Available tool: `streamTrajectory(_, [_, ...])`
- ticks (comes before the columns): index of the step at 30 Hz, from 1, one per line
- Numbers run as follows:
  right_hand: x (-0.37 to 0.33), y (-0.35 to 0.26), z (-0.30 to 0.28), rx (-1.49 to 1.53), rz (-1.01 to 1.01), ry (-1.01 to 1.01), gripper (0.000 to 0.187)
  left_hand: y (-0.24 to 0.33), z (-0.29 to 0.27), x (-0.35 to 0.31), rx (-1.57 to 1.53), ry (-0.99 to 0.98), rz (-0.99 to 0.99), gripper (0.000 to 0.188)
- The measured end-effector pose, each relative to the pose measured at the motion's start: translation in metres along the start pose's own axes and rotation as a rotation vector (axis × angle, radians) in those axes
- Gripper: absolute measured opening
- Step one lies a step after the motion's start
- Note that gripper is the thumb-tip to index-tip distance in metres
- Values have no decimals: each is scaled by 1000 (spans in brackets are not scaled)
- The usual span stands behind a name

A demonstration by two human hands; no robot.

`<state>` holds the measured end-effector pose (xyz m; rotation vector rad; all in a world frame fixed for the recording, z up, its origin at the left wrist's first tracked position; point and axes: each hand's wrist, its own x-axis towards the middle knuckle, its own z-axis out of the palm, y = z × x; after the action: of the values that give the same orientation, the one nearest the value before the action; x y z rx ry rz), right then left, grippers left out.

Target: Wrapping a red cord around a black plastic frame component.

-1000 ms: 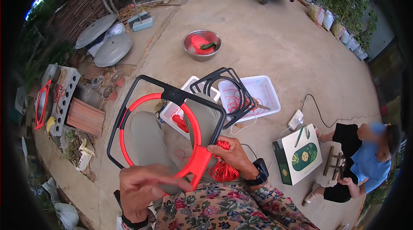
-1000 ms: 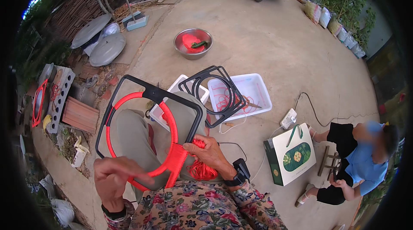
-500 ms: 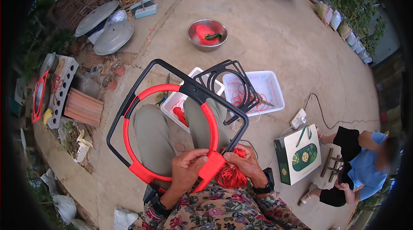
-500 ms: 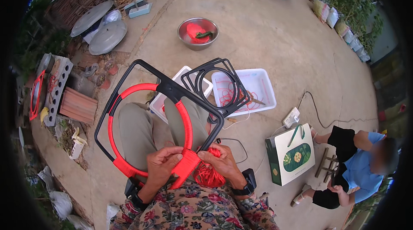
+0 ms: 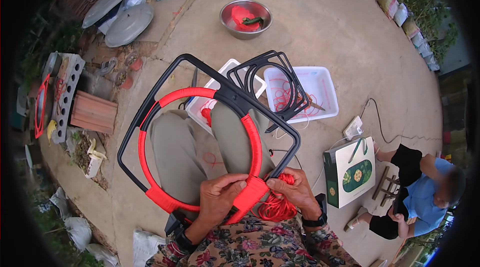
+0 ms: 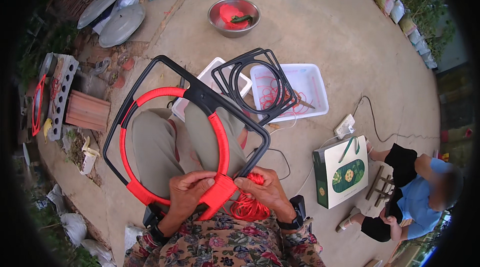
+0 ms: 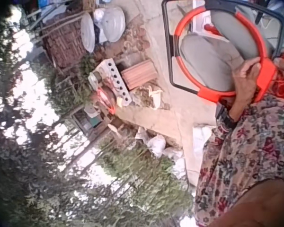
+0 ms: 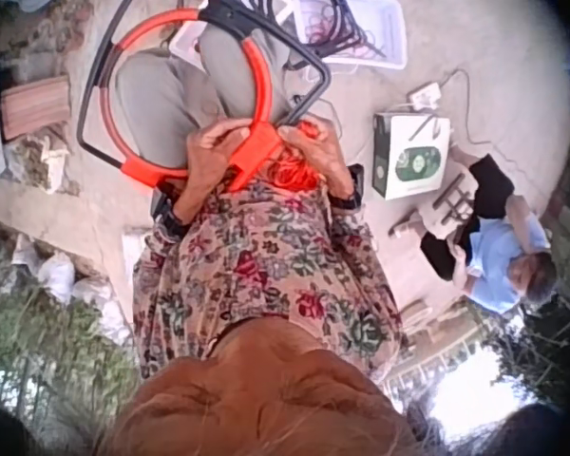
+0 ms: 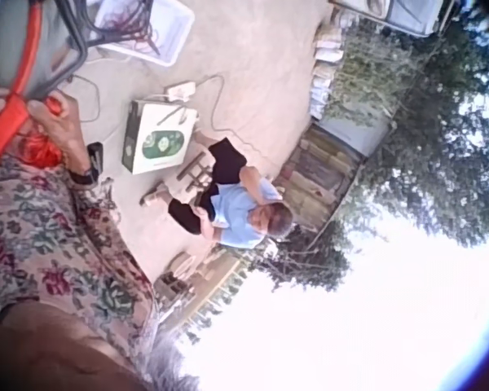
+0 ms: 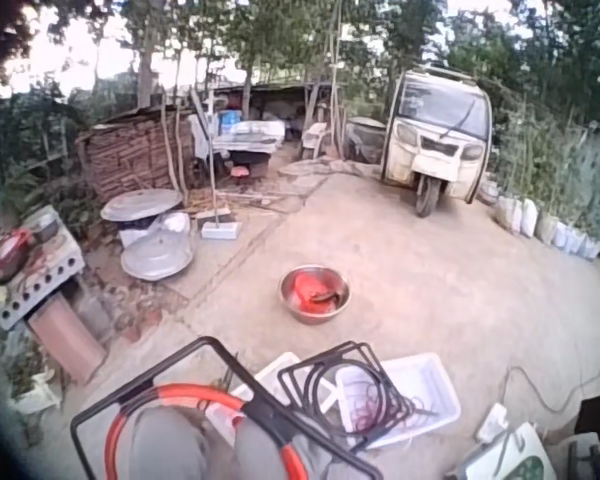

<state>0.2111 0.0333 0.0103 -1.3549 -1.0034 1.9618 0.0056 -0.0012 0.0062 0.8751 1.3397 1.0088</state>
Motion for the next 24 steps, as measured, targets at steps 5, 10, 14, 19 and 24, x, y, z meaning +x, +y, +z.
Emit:
streamTrajectory(5, [0,8,-9,-25,19,-12,21,7,-4,4,70,-82,45,15])
streamTrajectory(10, [-3,12,-10,-39,-38,-9,25,9,-14,12,130,-199,111,16])
streamTrajectory(14, [-2,11,-10,-80,-106,3,25,13,-14,21,187,-262,185,15])
streamTrajectory(19, [-4,10,-12,-114,-91,-27,23,17,-15,25,234,-303,175,12])
streamTrajectory(24, [-4,10,-10,-117,-126,-33,21,14,-14,28,249,-296,294,9])
